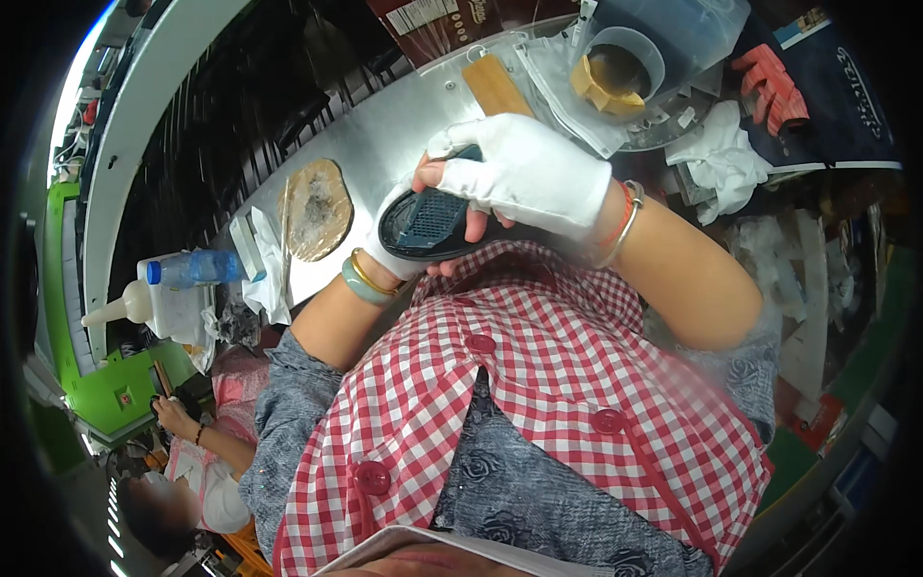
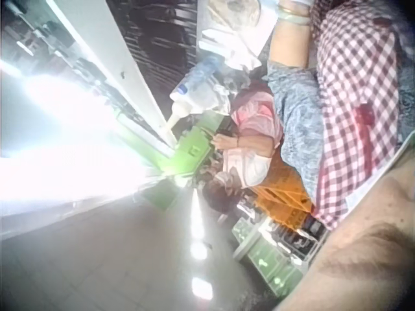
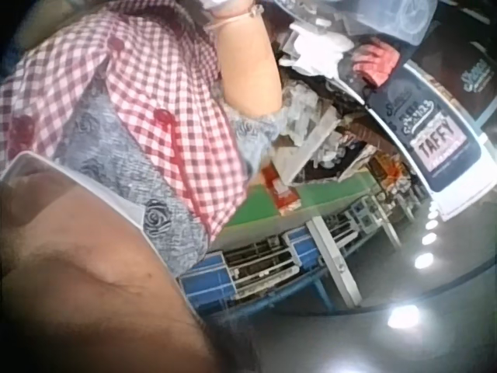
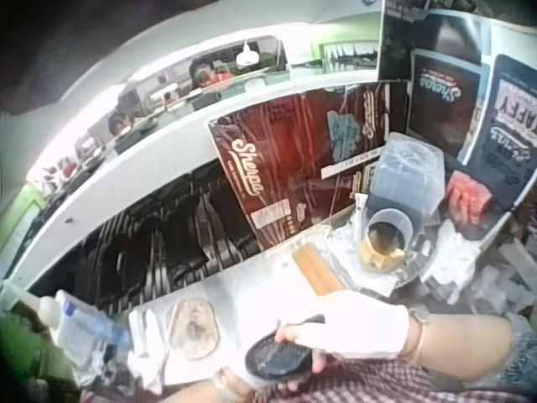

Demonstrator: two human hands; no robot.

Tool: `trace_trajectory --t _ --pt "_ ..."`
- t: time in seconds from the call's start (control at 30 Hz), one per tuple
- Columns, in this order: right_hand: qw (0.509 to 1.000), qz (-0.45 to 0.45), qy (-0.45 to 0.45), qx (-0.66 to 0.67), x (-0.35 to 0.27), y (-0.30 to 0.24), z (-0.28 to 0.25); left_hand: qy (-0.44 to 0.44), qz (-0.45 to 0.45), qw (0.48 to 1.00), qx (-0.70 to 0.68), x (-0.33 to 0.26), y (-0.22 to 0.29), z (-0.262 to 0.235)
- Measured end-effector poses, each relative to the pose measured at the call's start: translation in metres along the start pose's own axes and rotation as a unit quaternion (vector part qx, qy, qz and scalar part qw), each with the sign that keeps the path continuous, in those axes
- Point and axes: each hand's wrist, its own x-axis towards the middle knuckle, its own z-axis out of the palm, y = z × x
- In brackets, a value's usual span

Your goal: The person scrubs the sole of a black slipper with a green brush, repeatedly dipping the brush into a container of liquid. They handle multiple slippers one at a time, scrubbing the soles and placing them on a nearby counter.

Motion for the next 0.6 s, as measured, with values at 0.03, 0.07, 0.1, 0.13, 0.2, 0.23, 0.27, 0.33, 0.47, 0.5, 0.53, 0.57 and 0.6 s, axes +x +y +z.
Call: trace_trajectory --t 0.03,0.07,0.1,0.13,0.2,0.23,0.27,0.33,0.47,0.5,0.53,0.57,0.6 --pt "1.0 -0.003 -0.001 -0.008 0.001 0.002 0.001 -0.008 -0.008 1.0 0.022 -0.001 0.0 -0.003" --pt "1.0 -0.007 -0.001 -0.016 0.002 0.003 0.001 -0.003 -0.002 0.999 0.052 -0.001 0.003 0.003" --pt "1.0 -0.01 -0.001 -0.024 0.003 0.005 0.0 0.006 -0.026 0.999 0.037 -0.003 0.003 -0.001" --pt "0.999 0.01 -0.015 -0.036 0.001 0.0 -0.002 0.016 -0.049 0.998 0.023 -0.006 0.005 -0.006" --pt "0.999 0.011 -0.021 -0.044 0.002 0.004 -0.004 0.056 -0.081 0.995 -0.006 -0.009 0.005 -0.012" --pt "0.999 0.011 -0.022 -0.048 0.002 0.005 -0.005 0.084 -0.09 0.992 -0.022 -0.01 0.006 -0.013" --pt "0.999 0.002 -0.021 -0.045 0.001 0.007 -0.005 0.12 -0.1 0.987 -0.042 -0.009 0.008 -0.01" --pt "0.999 -0.015 -0.02 -0.039 0.0 0.01 -0.006 0.153 -0.105 0.98 -0.073 -0.01 0.009 -0.011" --pt "0.998 0.012 -0.029 -0.051 0.0 0.01 -0.009 0.058 -0.144 0.987 -0.048 -0.009 0.016 -0.031" --pt "0.998 0.016 -0.028 -0.056 0.0 0.008 -0.01 0.059 -0.148 0.986 -0.051 -0.009 0.017 -0.03" --pt "0.997 0.02 -0.028 -0.062 -0.001 0.007 -0.011 0.09 -0.147 0.983 -0.062 -0.009 0.018 -0.027" --pt "0.997 0.006 -0.027 -0.072 -0.002 0.007 -0.012 0.12 -0.134 0.982 -0.056 -0.01 0.017 -0.03" --pt "0.996 -0.008 -0.026 -0.083 -0.003 0.008 -0.014 0.151 -0.122 0.98 -0.05 -0.011 0.016 -0.034"
